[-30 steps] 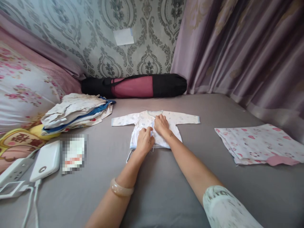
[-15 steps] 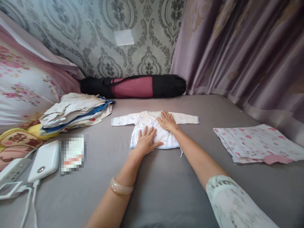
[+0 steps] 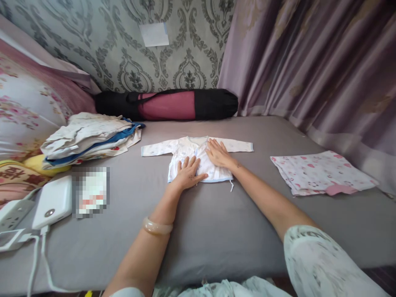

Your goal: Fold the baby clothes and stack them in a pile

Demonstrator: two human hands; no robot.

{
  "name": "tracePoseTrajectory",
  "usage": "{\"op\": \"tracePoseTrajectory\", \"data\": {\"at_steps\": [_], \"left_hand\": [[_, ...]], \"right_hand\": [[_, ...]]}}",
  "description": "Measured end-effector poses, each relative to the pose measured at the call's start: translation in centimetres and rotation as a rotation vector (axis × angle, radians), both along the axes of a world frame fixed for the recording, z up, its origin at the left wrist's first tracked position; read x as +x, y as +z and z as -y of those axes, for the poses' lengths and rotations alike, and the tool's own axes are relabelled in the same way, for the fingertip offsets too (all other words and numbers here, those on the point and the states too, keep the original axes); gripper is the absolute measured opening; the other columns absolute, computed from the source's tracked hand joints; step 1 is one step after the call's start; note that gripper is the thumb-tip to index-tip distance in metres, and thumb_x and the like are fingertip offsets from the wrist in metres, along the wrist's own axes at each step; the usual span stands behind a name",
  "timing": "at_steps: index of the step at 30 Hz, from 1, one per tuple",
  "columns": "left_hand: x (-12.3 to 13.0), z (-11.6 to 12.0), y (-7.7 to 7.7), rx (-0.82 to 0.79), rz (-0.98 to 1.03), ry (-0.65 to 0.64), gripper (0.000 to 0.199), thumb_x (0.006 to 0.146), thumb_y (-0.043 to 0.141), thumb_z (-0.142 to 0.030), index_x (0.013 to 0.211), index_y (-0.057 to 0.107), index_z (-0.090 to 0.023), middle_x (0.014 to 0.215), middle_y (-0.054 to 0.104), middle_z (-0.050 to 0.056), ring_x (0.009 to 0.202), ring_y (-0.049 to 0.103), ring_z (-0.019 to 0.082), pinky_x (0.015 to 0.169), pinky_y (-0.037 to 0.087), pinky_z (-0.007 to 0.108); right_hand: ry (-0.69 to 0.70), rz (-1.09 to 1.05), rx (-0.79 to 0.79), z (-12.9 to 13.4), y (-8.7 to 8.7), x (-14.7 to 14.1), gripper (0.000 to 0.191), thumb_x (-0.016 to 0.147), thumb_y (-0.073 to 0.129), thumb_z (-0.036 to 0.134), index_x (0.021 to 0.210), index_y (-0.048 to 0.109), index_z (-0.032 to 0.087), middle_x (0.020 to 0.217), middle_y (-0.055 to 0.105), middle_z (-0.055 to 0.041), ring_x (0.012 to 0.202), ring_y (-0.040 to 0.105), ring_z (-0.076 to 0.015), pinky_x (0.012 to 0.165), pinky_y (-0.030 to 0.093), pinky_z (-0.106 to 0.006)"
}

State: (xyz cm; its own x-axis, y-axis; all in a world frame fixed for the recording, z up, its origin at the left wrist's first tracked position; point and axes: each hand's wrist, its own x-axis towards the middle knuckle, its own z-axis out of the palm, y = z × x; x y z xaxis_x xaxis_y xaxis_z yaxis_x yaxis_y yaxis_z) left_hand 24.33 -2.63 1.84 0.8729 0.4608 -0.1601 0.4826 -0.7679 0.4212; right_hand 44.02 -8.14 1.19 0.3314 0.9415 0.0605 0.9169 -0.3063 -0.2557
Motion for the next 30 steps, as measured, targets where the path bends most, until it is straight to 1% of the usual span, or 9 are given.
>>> {"op": "tracePoseTrajectory", "data": {"at_steps": [3,5,8,11,14,17,19,25,30], "left_hand": [[0.1,0.0,-0.2,0.015,-0.001,0.008,0.086,0.085,0.038,-0.070,0.152,0.021,-0.018,0.161,0.010,0.014,0.147,-0.001,0.036,0.115,0.002,0.058],[0.3,0.0,-0.3,0.029,-0.025,0.015,0.086,0.087,0.033,-0.070,0.152,0.020,-0.016,0.161,0.009,0.015,0.148,-0.001,0.035,0.115,0.002,0.058],[0.5,0.0,-0.5,0.051,-0.067,0.026,0.081,0.090,0.023,-0.068,0.152,0.019,-0.017,0.161,0.007,0.013,0.148,-0.001,0.033,0.115,0.002,0.057],[0.5,0.0,-0.6,0.072,-0.075,0.042,0.076,0.092,0.017,-0.065,0.153,0.019,-0.019,0.162,0.009,0.010,0.148,0.001,0.031,0.116,0.003,0.055],[0.4,0.0,-0.7,0.095,-0.063,0.039,0.079,0.090,0.020,-0.068,0.153,0.020,-0.019,0.162,0.009,0.010,0.148,0.001,0.032,0.116,0.004,0.054],[0.4,0.0,-0.9,0.106,-0.057,0.023,0.086,0.088,0.025,-0.071,0.154,0.018,-0.016,0.161,0.008,0.011,0.148,0.000,0.034,0.116,0.004,0.056],[0.3,0.1,-0.9,0.111,-0.056,0.023,0.087,0.087,0.026,-0.071,0.154,0.017,-0.016,0.161,0.007,0.011,0.148,0.000,0.035,0.116,0.004,0.056],[0.1,0.1,-0.9,0.092,-0.027,0.032,0.086,0.087,0.025,-0.072,0.153,0.020,-0.017,0.161,0.010,0.012,0.148,0.002,0.034,0.116,0.004,0.055],[0.0,0.1,-0.9,0.107,-0.007,0.027,0.087,0.086,0.031,-0.073,0.153,0.021,-0.017,0.161,0.011,0.012,0.148,0.002,0.035,0.116,0.005,0.056]], "right_hand": [[0.031,0.006,-0.072,2.6,-0.2,-1.8,0.064,0.099,0.022,0.042,0.152,0.026,0.007,0.160,0.018,-0.0136,0.148,0.010,-0.0216,0.119,0.007,-0.039],[0.041,0.012,-0.096,3.8,-0.6,-2.8,0.065,0.099,0.020,0.044,0.152,0.025,0.005,0.160,0.017,-0.0143,0.148,0.010,-0.0222,0.119,0.007,-0.039],[0.042,0.029,-0.101,4.5,-1.1,-3.4,0.066,0.099,0.017,0.045,0.152,0.024,0.006,0.160,0.016,-0.0131,0.148,0.010,-0.0227,0.119,0.006,-0.041],[0.056,0.034,-0.099,4.7,-1.1,-3.2,0.066,0.099,0.015,0.045,0.152,0.026,0.008,0.160,0.017,-0.0117,0.148,0.010,-0.0222,0.119,0.006,-0.040],[0.066,0.047,-0.089,5.5,-0.8,-2.8,0.067,0.099,0.015,0.047,0.152,0.027,0.008,0.160,0.016,-0.0130,0.148,0.009,-0.0234,0.119,0.006,-0.042],[-0.005,0.051,-0.091,6.6,-0.6,-2.6,0.070,0.098,0.014,0.048,0.152,0.025,0.004,0.160,0.014,-0.0150,0.148,0.008,-0.0245,0.119,0.006,-0.042],[-0.033,0.041,-0.105,7.1,-0.7,-2.5,0.070,0.098,0.013,0.048,0.152,0.024,0.003,0.160,0.014,-0.0146,0.148,0.009,-0.0241,0.119,0.008,-0.041],[-0.053,0.041,-0.144,7.2,-0.7,-2.5,0.072,0.098,0.014,0.050,0.152,0.023,0.004,0.160,0.014,-0.0143,0.148,0.009,-0.0245,0.119,0.009,-0.042],[-0.061,0.038,-0.151,7.4,-0.4,-2.2,0.074,0.097,0.014,0.052,0.152,0.022,0.003,0.160,0.013,-0.0141,0.148,0.008,-0.0239,0.119,0.011,-0.041]]}}
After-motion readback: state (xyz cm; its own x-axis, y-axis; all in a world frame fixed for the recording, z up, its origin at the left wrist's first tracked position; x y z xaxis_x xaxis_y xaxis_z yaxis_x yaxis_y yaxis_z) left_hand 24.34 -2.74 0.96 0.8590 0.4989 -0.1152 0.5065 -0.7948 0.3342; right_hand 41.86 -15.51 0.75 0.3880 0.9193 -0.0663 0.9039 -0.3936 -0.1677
